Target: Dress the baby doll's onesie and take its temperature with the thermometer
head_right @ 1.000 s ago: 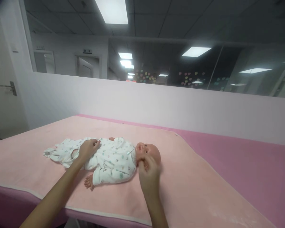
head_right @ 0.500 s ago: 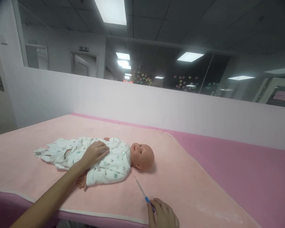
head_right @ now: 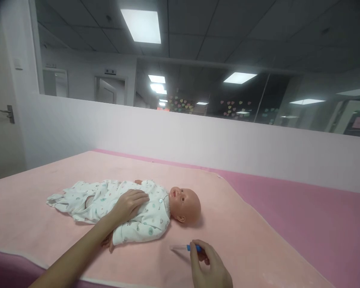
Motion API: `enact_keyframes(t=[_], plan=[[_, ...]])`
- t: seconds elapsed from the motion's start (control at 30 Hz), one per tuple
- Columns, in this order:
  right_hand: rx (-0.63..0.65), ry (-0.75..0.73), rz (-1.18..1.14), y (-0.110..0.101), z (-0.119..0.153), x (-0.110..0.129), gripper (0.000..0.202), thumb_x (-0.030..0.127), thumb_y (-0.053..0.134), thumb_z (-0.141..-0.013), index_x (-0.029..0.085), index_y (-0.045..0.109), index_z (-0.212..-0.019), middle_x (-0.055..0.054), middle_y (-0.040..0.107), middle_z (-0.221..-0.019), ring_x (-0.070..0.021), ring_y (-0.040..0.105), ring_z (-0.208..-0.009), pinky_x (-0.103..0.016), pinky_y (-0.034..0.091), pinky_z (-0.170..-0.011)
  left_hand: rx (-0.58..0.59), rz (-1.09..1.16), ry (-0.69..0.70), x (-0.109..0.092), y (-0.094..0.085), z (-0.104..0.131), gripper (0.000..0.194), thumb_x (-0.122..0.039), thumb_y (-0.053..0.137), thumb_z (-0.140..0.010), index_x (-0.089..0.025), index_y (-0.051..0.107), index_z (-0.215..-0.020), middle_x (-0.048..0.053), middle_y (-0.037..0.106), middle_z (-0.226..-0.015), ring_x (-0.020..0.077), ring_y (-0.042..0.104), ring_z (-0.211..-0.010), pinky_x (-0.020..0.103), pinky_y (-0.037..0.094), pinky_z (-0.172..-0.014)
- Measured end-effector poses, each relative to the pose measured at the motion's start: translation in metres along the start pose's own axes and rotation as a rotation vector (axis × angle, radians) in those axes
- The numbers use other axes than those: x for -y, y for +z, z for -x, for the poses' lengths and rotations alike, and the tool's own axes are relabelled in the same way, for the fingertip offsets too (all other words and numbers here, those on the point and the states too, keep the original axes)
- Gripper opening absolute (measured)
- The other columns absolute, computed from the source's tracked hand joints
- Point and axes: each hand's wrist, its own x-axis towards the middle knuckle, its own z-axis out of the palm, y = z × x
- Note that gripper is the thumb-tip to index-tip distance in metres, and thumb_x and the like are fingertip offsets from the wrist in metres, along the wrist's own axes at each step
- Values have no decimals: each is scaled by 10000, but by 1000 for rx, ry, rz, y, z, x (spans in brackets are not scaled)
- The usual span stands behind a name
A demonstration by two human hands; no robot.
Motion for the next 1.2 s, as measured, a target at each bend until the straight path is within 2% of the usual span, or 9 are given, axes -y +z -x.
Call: enact_keyframes(t=[0.23, 0.37, 0.47, 0.57, 0.67, 0.83, 0.93, 1.03, 1.2], plan=[[-86, -215, -54, 18, -22, 19, 327, 478, 437, -765, 200, 606, -736, -51, 629, -701, -170, 581, -630, -245, 469, -548, 11, 49, -68, -5, -3, -2, 252, -126, 389, -817, -197, 600, -935, 54, 647, -892, 167, 560, -842, 309, 432, -707], [-86, -231, -133, 38, -19, 24, 352, 445, 389, -831, 181, 588, -951, -64, 638, -792, -147, 579, -576, -232, 457, -504, 11, 50, -101, -5, -3, -2, 209, -156, 398, -838, -198, 586, -920, 40, 642, -875, 158, 555, -822, 303, 428, -715], [-34, -223, -171, 50, -14, 19, 413, 418, 350, -866, 165, 504, -1154, -33, 626, -667, -130, 548, -462, -230, 444, -486, -1, 47, -116, -3, -1, -1, 190, -167, 407, -842, -197, 582, -911, 39, 641, -869, 160, 555, -824, 305, 429, -722], [6, -258, -166, 56, -10, 14, 438, 385, 327, -886, 176, 413, -1261, 7, 579, -561, -131, 543, -451, -226, 439, -502, -30, 47, -117, -3, 0, -1, 177, -176, 415, -844, -195, 583, -897, 40, 642, -858, 157, 557, -809, 300, 433, -715], [41, -342, -131, 57, -10, 10, 396, 355, 309, -892, 201, 472, -1218, -13, 592, -611, -131, 555, -490, -226, 445, -524, -52, 46, -114, -3, -1, -1, 174, -183, 417, -845, -193, 585, -890, 42, 642, -843, 151, 557, -785, 295, 436, -705], [116, -473, -36, 61, -12, 5, 341, 328, 322, -867, 220, 635, -949, -56, 638, -791, -151, 609, -656, -220, 464, -544, -39, 52, -142, -3, -1, -1, 166, -174, 430, -839, -199, 584, -897, 33, 642, -855, 153, 553, -802, 298, 432, -722], [147, -442, -58, 61, -11, 5, 319, 312, 340, -858, 225, 624, -975, -55, 646, -870, -162, 616, -777, -219, 480, -602, -28, 55, -155, -2, -1, -1, 171, -174, 426, -839, -199, 587, -890, 35, 644, -851, 157, 553, -798, 301, 432, -712], [135, -346, -217, 57, -9, 5, 327, 321, 358, -858, 218, 563, -1091, -59, 633, -970, -176, 589, -913, -238, 485, -709, -21, 60, -163, -2, -1, -1, 171, -175, 427, -839, -197, 589, -889, 34, 647, -854, 158, 551, -803, 304, 430, -715], [120, -157, -575, 48, -18, 16, 308, 312, 482, -777, 196, 507, -1061, -95, 584, -1075, -174, 601, -772, -261, 500, -607, -38, 69, -166, -3, -2, -2, 171, -179, 430, -840, -196, 595, -884, 35, 649, -848, 155, 554, -802, 304, 432, -722]])
